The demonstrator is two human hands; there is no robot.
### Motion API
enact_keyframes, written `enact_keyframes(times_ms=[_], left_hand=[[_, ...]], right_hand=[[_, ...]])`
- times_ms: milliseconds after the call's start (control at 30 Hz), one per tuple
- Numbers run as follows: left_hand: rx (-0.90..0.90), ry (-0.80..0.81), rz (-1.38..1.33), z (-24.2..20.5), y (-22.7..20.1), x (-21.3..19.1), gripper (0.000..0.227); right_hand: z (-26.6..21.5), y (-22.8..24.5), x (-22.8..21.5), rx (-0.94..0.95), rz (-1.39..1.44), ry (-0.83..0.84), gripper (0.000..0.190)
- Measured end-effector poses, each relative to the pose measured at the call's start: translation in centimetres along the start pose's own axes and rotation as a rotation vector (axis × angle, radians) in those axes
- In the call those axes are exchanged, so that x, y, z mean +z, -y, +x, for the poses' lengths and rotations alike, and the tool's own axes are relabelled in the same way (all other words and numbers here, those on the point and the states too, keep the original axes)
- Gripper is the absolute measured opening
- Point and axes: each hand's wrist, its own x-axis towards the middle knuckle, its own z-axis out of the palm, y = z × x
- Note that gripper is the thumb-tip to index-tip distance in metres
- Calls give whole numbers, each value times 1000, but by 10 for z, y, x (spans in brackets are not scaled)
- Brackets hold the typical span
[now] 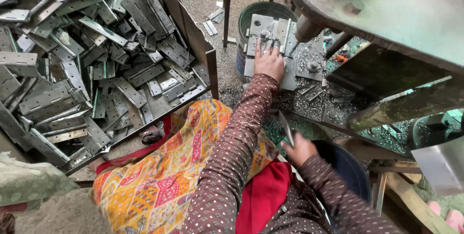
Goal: The person sits on the floor and repeatedly picks up metal hinge pieces from a bin, places them under a drill press, and operates the machine to drill holes. The person then removes the processed pieces and places them back into the bin.
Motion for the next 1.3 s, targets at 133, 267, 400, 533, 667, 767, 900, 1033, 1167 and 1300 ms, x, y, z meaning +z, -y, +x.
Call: enact_keyframes(times_ms=[133, 267, 400, 533, 667, 767, 900, 1033, 1167, 1300], left_hand=[[7, -70, 30, -3, 3, 2, 28], [20, -23, 11, -4, 7, -7, 27], [88, 35, 22, -42, -6, -23, 26], [122, -222, 161, -122, -26, -17, 23], [236, -608, 60, -151, -15, -7, 26], [357, -640, -103, -144, -8, -21, 20], [242, -612, -424, -128, -23, -41, 8], [280, -812, -155, -83, -35, -37, 10], [113, -445, 78, -61, -28, -18, 29], [59, -188, 48, -71, -13, -12, 57]], right_hand=[[-9, 10, 11, -195, 205, -126, 56], [-5, 21, -42, -77, 103, 13, 57], [-17, 43, -97, -70, 156, -105, 48], [-28, 62, -117, -141, 237, -321, 47], [-37, 55, -111, -279, 384, -511, 41], [-36, 52, -109, -363, 469, -614, 39], [-35, 50, -109, -420, 439, -670, 39], [-36, 50, -109, -350, 438, -623, 38], [-38, 51, -111, -348, 453, -596, 36], [-36, 52, -111, -365, 486, -598, 32]])
